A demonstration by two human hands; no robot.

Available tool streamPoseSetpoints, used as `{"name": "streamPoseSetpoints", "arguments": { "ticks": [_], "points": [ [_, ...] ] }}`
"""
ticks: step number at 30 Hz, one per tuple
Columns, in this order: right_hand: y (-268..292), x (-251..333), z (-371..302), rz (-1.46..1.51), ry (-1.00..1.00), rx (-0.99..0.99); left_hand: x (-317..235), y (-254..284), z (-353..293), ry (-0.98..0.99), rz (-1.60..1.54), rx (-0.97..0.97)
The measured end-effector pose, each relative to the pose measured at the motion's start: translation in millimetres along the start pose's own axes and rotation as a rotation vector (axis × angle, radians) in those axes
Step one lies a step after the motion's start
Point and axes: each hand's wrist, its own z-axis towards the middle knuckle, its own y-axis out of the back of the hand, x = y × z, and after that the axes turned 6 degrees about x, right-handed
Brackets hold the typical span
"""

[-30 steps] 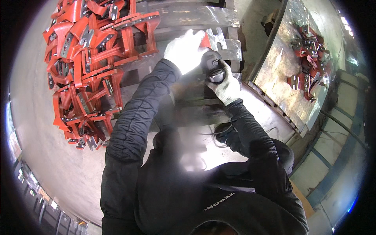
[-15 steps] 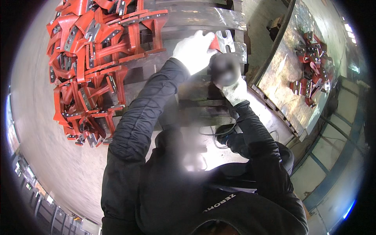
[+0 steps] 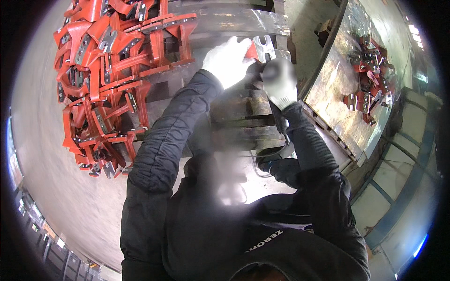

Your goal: The person uses an angle grinder to smooth the edges of red metal parts. They pick up each part from a pile on a wooden pallet, grind its edges while holding it with a gloved hand, and place it back on the pallet.

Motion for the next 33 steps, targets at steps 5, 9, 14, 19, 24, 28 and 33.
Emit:
{"name": "streamPoseSetpoints", "arguments": {
  "ticks": [5,9,14,19,24,28,33],
  "points": [
    [-12.5,2.2,36.4,0.066,0.243,-0.053,-0.7,-0.9,-1.0,0.0,-0.002,-0.009],
    [4.4,1.9,36.9,-0.014,0.395,-0.114,-1.3,0.7,-1.1,0.005,0.002,0.002],
    [28.4,8.3,6.5,0.151,0.287,0.035,-0.9,0.2,-1.7,0.003,0.011,-0.021],
    [58.1,23.1,-9.3,0.075,0.357,0.046,2.8,-9.0,-2.4,-0.015,0.031,-0.08],
    [80.3,40.8,-18.0,0.247,-0.293,0.384,-2.6,2.8,-1.3,0.016,0.0,0.014],
    [66.6,29.3,-8.6,0.356,-0.474,0.43,-2.6,1.9,-2.0,0.021,0.012,-0.002],
    [26.3,-4.9,-9.3,0.419,-0.395,0.42,-5.9,4.6,-0.2,0.022,-0.007,0.02]
  ]
}}
